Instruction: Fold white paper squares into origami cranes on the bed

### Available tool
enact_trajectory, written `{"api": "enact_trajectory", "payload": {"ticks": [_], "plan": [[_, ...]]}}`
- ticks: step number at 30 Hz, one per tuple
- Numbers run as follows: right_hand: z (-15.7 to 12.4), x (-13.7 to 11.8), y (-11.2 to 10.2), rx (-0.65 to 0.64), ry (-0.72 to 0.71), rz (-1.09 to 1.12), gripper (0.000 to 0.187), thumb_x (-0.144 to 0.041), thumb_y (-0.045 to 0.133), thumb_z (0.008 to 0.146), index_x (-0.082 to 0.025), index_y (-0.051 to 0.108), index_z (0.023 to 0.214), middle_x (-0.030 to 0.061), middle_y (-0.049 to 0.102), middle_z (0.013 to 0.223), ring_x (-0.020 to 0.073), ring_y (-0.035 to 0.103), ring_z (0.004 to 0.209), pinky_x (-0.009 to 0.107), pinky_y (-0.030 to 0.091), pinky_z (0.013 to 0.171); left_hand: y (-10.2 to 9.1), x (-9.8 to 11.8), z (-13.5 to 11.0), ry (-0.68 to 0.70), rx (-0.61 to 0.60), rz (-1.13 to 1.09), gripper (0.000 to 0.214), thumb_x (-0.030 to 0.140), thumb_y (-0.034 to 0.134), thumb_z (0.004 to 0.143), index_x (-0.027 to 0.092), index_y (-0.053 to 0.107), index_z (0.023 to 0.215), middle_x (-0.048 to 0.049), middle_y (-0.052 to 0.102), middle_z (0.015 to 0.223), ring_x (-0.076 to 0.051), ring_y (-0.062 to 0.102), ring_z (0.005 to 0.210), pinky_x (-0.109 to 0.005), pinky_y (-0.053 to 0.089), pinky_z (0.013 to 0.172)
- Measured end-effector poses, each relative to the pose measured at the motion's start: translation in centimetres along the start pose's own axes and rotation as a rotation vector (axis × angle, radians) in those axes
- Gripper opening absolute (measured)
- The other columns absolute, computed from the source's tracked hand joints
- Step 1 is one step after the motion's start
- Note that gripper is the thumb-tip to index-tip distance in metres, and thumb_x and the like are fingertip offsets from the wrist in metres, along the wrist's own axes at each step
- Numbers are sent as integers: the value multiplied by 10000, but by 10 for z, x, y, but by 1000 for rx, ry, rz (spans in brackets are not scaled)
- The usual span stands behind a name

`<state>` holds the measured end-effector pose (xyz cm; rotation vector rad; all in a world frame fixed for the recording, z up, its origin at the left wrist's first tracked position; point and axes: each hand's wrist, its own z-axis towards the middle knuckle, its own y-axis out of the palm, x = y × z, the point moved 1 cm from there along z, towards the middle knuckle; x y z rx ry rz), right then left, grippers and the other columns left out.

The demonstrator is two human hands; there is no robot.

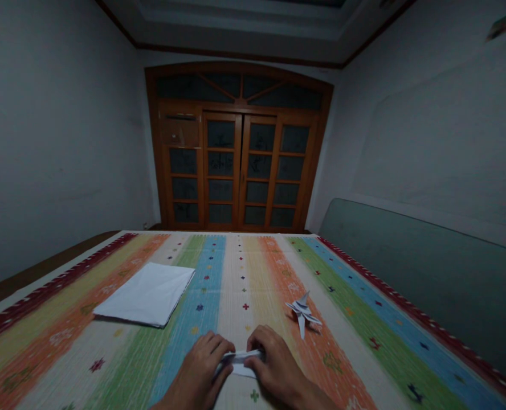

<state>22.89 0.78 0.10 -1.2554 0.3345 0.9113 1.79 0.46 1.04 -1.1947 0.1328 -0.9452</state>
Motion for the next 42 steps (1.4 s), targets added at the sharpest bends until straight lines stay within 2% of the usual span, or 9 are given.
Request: {"api": "enact_trajectory", "payload": {"ticks": [11,17,20,23,26,28,33,37,42], "plan": [[-5,-16,4,183,-565,-179,209,-52,643,800,-204,599,936,55,689,927,234,585,858,356,434,782,2,2,-2,122,62,29,179,55,615,887,221,620,954,-43,714,915,-231,682,832,-291,538,709],[-5,-19,-7,221,-653,-246,243,-55,582,855,-218,618,1033,84,693,1085,257,607,964,408,451,850,3,-3,-4,81,152,-66,224,28,538,850,223,624,917,-36,725,863,-207,706,780,-261,548,672],[-6,-13,-9,344,-569,-193,452,-77,593,828,-240,583,1249,133,572,1362,321,541,1216,496,430,989,0,-5,-5,51,230,-138,197,63,544,854,223,644,909,-32,740,826,-196,717,736,-254,557,676],[-4,-5,-5,487,-262,56,653,-161,707,799,-263,462,1396,142,507,1441,338,495,1313,506,440,1042,-4,-6,-4,-25,308,-229,161,134,565,869,229,690,905,-27,760,802,-200,736,726,-254,568,691],[1,-3,7,499,67,451,719,-279,826,718,-258,471,1343,129,609,1299,304,632,1114,415,554,883,-8,-4,-1,-170,379,-316,117,220,603,863,225,718,847,-22,763,762,-215,738,703,-262,568,674],[4,-8,14,395,171,695,631,-356,861,676,-239,548,1211,90,690,1086,268,691,913,366,580,764,-9,-2,1,-257,404,-370,117,274,634,848,216,717,789,-17,749,718,-220,718,658,-267,558,642],[2,-25,20,112,222,863,325,-396,840,708,-180,718,917,88,769,882,298,734,876,395,572,816,-8,4,3,-317,366,-504,114,286,664,821,195,715,774,-19,737,717,-228,705,674,-272,537,648],[-1,-26,20,124,245,750,253,-397,789,744,-149,790,796,115,791,816,339,741,849,430,570,794,-6,10,3,-322,274,-564,167,336,653,878,190,721,834,-36,759,778,-243,720,747,-283,537,695],[-1,-21,25,227,269,878,323,-380,862,674,-153,775,886,119,799,885,330,748,879,437,590,826,-3,12,4,-312,212,-533,204,377,628,934,200,729,917,-44,779,855,-240,726,790,-286,540,737]]}}
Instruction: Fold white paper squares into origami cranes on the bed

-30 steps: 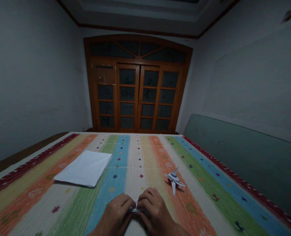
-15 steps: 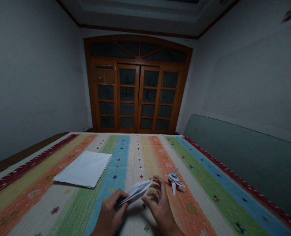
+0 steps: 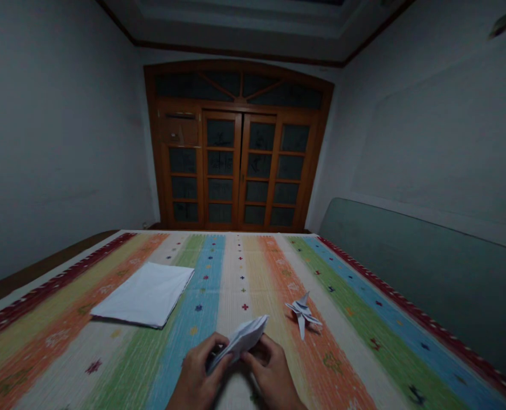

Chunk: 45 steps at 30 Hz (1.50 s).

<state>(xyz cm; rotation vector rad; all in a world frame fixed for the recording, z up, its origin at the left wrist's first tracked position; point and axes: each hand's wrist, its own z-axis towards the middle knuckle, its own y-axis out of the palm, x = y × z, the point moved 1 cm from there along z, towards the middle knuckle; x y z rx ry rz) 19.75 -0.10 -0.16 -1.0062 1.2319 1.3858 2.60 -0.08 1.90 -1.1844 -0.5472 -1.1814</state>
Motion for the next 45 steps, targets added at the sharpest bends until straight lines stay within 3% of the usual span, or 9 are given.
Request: {"api": "enact_trajectory", "payload": {"ticks": [6,11,15,25,29,32,35,42,45], "plan": [[-2,3,4,32,20,99,494,-418,897,652,-191,713,1051,80,778,837,300,753,823,441,606,817,3,-4,-3,49,2,49,121,297,613,921,209,693,941,-50,783,883,-239,738,816,-289,552,758],[-4,-1,5,-68,-51,84,360,-438,874,689,-197,693,886,82,771,845,286,748,852,383,596,794,4,-2,-6,100,-38,94,123,320,593,947,223,668,931,-36,765,848,-220,718,758,-271,542,704],[-5,-4,5,-26,-51,73,385,-442,894,661,-195,686,871,68,754,827,271,733,813,351,590,736,7,-6,-9,139,-15,105,240,452,560,976,242,651,906,-30,752,794,-219,702,696,-272,542,674],[-2,7,6,-5,-104,182,537,-465,916,625,-220,651,1022,80,744,958,288,727,921,398,594,846,9,0,-5,36,-47,22,419,607,540,957,210,658,898,-51,754,833,-233,702,781,-291,558,754],[-2,16,4,17,-29,256,695,-486,959,546,-226,631,1101,121,748,1063,334,724,1020,461,579,918,9,-15,-11,-71,-26,55,500,664,609,873,209,708,1055,-88,788,984,-279,717,937,-332,578,850],[-3,12,3,-63,-45,241,633,-521,926,619,-221,628,1090,107,763,981,309,736,954,436,574,885,10,-30,-18,-131,58,48,589,667,676,813,230,688,1207,-101,772,1129,-317,689,1106,-354,582,895],[-3,3,5,-147,-74,254,591,-537,903,662,-229,619,1079,57,759,851,261,736,812,370,566,785,14,-35,-22,-133,0,-55,581,619,681,851,211,674,1265,-118,768,1100,-305,708,1036,-351,598,840],[-4,-1,8,-105,-22,313,691,-478,951,588,-247,580,1123,56,732,963,250,731,791,334,558,699,20,-8,-15,-174,-199,-351,640,684,486,960,154,645,1281,-88,743,748,-212,680,559,-300,580,548],[-1,2,5,-49,-24,313,712,-427,963,555,-248,579,1128,43,725,958,243,729,792,336,560,720,12,8,-8,-65,-144,-219,506,644,573,931,206,732,1129,-90,776,937,-257,713,851,-353,592,839]]}}
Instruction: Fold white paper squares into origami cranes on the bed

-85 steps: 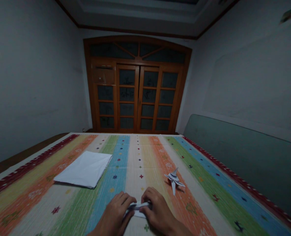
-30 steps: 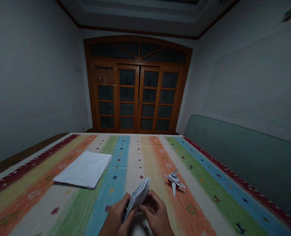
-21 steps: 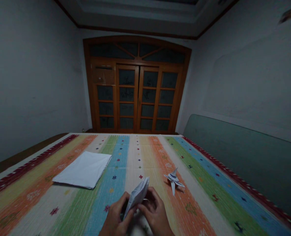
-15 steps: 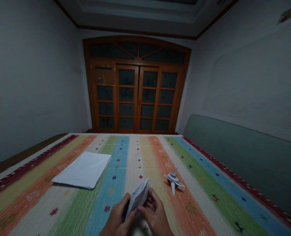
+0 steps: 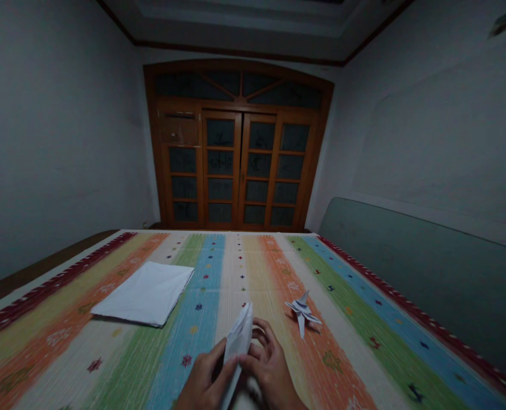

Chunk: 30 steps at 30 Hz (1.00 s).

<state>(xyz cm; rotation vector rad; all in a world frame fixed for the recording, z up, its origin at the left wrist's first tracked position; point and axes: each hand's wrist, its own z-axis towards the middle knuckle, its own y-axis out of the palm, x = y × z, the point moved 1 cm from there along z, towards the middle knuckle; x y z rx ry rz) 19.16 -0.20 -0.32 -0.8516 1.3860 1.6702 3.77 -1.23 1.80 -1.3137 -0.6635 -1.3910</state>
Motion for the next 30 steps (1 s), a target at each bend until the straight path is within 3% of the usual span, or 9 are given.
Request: {"api": "enact_trajectory", "payload": {"ticks": [1,5,10,13,17,21,26,30], "plan": [[1,0,-1,20,-4,-13,709,-405,964,547,-241,583,1122,34,729,912,236,726,780,328,555,721,-2,4,2,8,20,39,475,633,578,929,210,751,1058,-82,774,964,-266,702,906,-358,569,897],[6,-2,-3,69,18,-85,654,-306,940,550,-217,589,1094,-9,718,725,195,688,666,273,515,645,-6,6,8,-59,64,-19,479,647,621,886,181,717,837,-56,740,832,-248,687,827,-289,554,756],[8,-6,0,144,18,-162,590,-220,883,579,-219,574,1082,-75,644,626,136,599,537,220,454,547,-5,-17,15,-149,133,-267,555,631,806,726,200,623,1023,21,663,678,-170,609,625,-229,455,582],[8,-4,-1,175,1,-197,533,-198,862,589,-228,559,1026,-84,631,625,126,581,523,209,439,537,-5,-26,17,-158,153,-346,563,602,826,720,239,567,1064,87,565,603,-122,524,527,-197,385,527],[9,-6,-3,148,-58,-267,311,-217,849,617,-211,594,795,-52,630,658,142,603,583,220,449,558,-9,-20,17,-114,90,-259,417,577,777,785,214,621,918,31,611,698,-149,579,613,-203,416,533],[11,-13,-5,54,-53,-361,149,-277,831,681,-175,723,699,23,701,701,198,660,709,277,505,685,-18,-12,13,-49,-41,-221,335,515,661,898,201,667,1014,-50,683,920,-215,661,778,-268,524,619],[11,-13,-9,-8,16,-345,271,-425,849,709,-178,807,813,59,749,741,198,652,651,279,497,611,-27,-10,12,43,-60,-144,228,291,693,860,192,683,1065,-92,698,1043,-264,685,948,-329,557,774],[8,-13,-13,-74,-2,-287,400,-537,807,758,-197,825,969,88,776,872,211,671,708,308,530,669,-25,-10,15,21,-48,-156,210,262,705,835,194,677,1032,-67,707,948,-237,696,837,-330,561,739]]}}
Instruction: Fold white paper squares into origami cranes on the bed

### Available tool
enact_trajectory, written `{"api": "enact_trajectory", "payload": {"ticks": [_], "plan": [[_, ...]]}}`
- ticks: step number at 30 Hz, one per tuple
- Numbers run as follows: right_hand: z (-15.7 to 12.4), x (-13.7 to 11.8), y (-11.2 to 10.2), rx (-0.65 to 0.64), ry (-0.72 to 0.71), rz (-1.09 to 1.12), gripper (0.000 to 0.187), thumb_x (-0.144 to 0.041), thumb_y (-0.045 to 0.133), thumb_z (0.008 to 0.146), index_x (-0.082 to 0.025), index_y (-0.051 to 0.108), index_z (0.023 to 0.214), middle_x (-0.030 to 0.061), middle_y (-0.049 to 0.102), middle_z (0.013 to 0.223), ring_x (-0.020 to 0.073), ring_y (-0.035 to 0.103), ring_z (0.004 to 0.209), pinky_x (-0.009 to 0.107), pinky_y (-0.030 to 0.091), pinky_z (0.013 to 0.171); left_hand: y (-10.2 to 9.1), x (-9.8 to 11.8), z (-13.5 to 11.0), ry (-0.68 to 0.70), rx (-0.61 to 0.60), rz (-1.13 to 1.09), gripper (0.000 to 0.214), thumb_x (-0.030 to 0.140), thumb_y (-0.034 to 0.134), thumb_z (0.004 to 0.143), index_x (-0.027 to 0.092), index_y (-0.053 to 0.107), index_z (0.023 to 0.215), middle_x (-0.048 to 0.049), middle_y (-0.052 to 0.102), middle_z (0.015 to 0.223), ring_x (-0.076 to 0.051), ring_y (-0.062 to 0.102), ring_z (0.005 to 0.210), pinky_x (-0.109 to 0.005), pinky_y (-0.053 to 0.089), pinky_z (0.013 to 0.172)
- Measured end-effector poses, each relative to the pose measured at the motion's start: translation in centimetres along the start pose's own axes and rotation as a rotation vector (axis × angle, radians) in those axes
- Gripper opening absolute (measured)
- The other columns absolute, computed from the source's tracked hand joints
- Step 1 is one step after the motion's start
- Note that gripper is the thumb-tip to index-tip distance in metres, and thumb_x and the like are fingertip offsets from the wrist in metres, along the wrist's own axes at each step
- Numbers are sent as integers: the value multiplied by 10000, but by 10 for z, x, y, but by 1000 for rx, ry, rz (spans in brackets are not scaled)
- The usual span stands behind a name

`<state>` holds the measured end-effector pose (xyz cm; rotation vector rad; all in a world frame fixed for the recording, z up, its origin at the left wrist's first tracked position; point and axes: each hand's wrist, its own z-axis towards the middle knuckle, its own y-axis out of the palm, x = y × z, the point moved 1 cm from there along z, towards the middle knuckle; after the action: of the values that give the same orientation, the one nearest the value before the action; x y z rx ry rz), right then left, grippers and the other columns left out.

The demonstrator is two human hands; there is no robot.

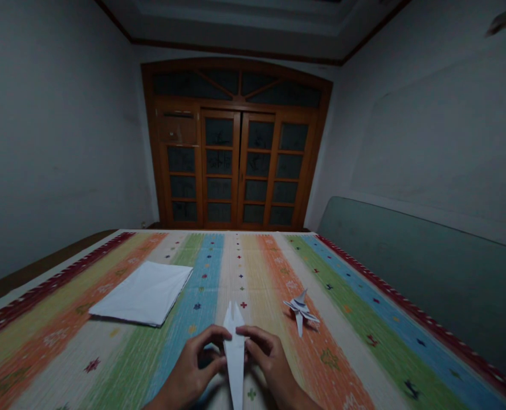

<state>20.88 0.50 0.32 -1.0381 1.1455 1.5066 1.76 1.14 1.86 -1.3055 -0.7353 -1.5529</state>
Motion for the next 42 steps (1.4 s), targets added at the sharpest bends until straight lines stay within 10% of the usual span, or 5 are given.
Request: {"api": "enact_trajectory", "payload": {"ticks": [11,22,42], "plan": [[-4,7,2,-216,-1,70,505,-496,799,789,-208,689,1189,79,752,915,242,723,827,322,536,729,3,-3,-1,-29,65,-12,212,344,746,824,209,649,955,-21,668,859,-209,660,782,-303,538,694],[-2,4,9,6,-3,-86,330,-480,864,726,-164,769,733,63,741,738,231,690,751,302,533,715,13,-4,-3,-69,144,114,285,452,739,850,176,707,787,-28,704,757,-197,671,679,-262,523,620],[-3,2,13,78,-39,-143,400,-543,829,754,-183,685,849,42,696,762,203,658,712,257,490,615,15,-1,1,-55,212,97,340,522,728,848,185,730,894,-61,733,827,-247,702,791,-305,568,722]]}}
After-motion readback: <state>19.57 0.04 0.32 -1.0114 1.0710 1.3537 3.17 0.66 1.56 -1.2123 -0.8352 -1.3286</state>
